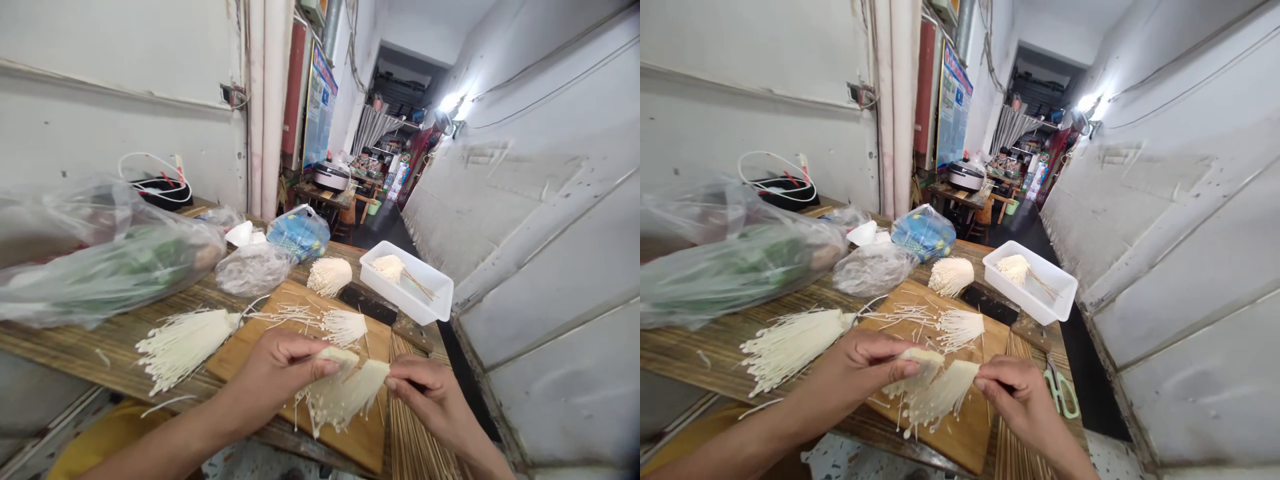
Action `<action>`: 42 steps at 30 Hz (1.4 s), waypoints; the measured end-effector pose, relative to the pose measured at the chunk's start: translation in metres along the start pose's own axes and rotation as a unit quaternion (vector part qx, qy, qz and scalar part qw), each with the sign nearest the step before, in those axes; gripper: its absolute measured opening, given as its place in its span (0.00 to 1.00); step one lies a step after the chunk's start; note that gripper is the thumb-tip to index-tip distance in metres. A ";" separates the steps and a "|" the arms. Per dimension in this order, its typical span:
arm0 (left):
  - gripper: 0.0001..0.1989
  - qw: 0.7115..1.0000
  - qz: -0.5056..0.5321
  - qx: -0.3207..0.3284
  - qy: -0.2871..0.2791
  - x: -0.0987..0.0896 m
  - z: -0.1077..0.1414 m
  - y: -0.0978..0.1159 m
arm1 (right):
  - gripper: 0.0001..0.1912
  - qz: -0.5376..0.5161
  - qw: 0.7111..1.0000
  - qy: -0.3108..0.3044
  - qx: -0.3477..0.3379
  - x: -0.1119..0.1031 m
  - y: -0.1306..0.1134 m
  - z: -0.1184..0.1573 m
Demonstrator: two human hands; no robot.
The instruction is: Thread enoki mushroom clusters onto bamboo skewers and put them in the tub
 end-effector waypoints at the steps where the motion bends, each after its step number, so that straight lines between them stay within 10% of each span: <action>1: 0.10 1.000 0.005 -0.004 -0.007 0.000 0.000 -0.001 | 0.11 0.001 1.000 -0.005 0.000 0.000 0.000 0.000; 30: 0.15 1.000 -0.023 0.005 -0.003 0.001 0.005 -0.001 | 0.08 0.029 0.998 0.038 -0.042 0.006 -0.017 -0.003; 42: 0.20 0.994 -0.019 -0.055 -0.094 -0.021 -0.052 0.000 | 0.10 -0.024 0.995 0.071 0.065 0.005 0.010 -0.044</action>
Point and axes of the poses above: each hand's wrist, its own z-axis away from the middle knuckle, its own x-axis out of the palm, y = z × x, the point moved 1 cm from there along -z, towards the middle knuckle, and after that the axes turned 8 degrees about -x, right-handed, at the moved point
